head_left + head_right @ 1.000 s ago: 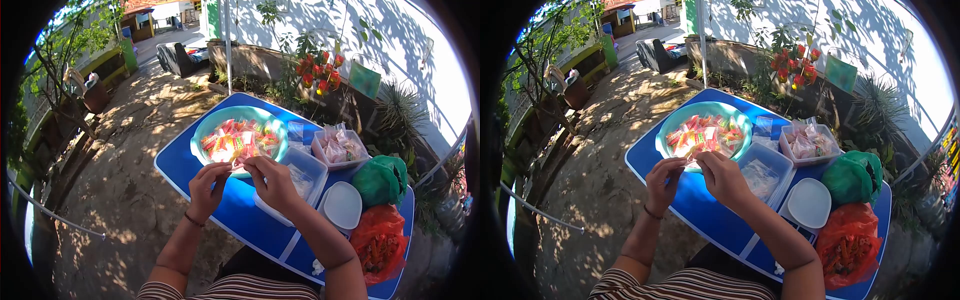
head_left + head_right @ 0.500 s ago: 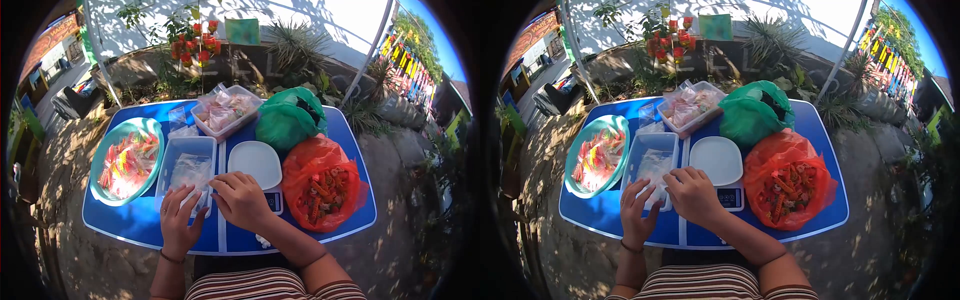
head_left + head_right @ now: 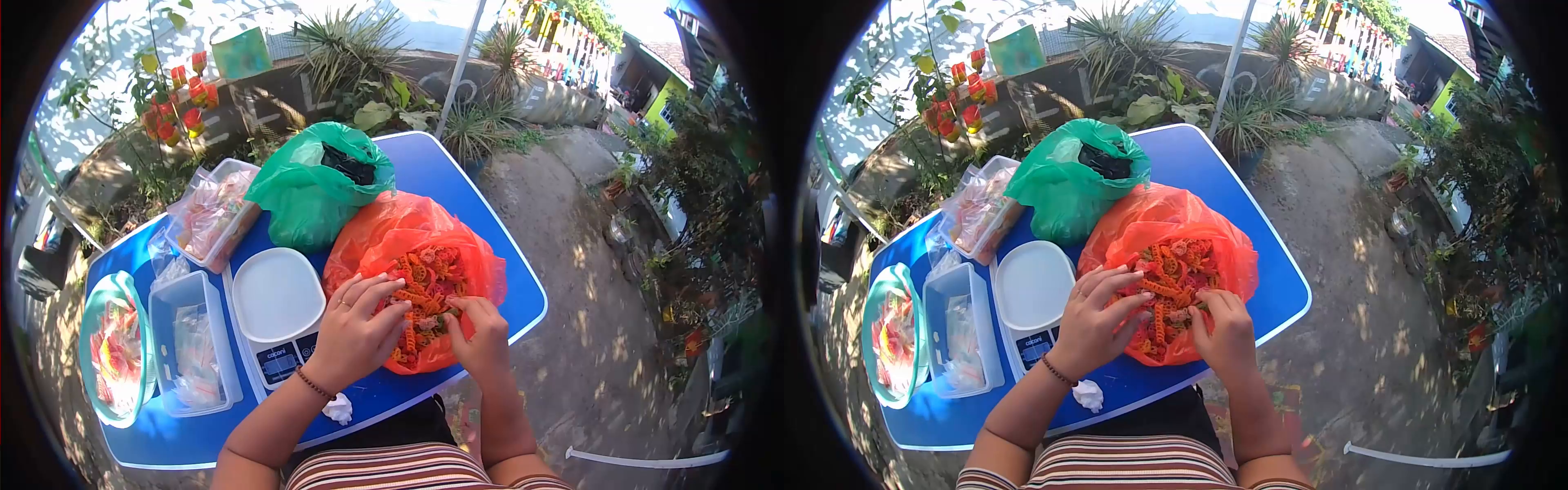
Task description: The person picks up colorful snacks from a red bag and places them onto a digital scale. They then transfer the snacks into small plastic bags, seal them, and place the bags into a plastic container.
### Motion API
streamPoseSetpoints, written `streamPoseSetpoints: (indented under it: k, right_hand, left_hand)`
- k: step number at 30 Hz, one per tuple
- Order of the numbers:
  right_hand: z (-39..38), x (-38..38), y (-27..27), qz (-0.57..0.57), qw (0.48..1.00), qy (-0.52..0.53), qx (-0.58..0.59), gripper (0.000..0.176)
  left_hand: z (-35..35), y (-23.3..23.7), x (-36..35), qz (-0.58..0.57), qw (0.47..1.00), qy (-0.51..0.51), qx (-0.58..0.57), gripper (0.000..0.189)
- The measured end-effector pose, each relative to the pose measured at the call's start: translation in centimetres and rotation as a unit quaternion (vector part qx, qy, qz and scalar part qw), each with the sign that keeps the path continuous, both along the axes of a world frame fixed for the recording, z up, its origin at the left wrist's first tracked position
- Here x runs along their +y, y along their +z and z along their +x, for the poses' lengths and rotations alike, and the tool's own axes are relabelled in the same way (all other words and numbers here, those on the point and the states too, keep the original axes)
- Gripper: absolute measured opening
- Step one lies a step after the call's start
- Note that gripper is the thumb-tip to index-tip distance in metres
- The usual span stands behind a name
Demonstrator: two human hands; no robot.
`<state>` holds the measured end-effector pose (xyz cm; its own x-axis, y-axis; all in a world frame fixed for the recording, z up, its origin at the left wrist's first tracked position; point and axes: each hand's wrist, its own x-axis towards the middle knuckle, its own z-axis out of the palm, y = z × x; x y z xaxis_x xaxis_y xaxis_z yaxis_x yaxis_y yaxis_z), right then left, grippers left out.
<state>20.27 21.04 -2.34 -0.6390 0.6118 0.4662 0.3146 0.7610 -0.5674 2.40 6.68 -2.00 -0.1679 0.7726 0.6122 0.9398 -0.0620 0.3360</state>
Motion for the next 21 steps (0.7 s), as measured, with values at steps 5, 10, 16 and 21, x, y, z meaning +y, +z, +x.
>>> streamPoseSetpoints:
  k: [5,10,16,21]
  right_hand:
    - [-0.3,2.2,-1.8,0.056,0.998,0.013,0.007,0.025]
    - [-1.5,3.1,-2.8,-0.007,0.992,0.003,-0.127,0.038]
    - [-2.6,5.9,-2.6,-0.02,0.982,-0.046,-0.184,0.049]
    - [-4.5,7.1,-2.6,-0.021,0.986,-0.057,-0.153,0.053]
  left_hand:
    - [-1.8,-0.1,4.8,-0.036,0.991,0.116,0.052,0.028]
    - [-4.9,-1.7,7.7,-0.131,0.974,0.187,0.007,0.031]
    - [-7.9,-0.7,9.8,-0.089,0.978,0.112,-0.151,0.029]
    - [-8.2,2.5,8.5,0.023,0.838,-0.154,-0.522,0.05]
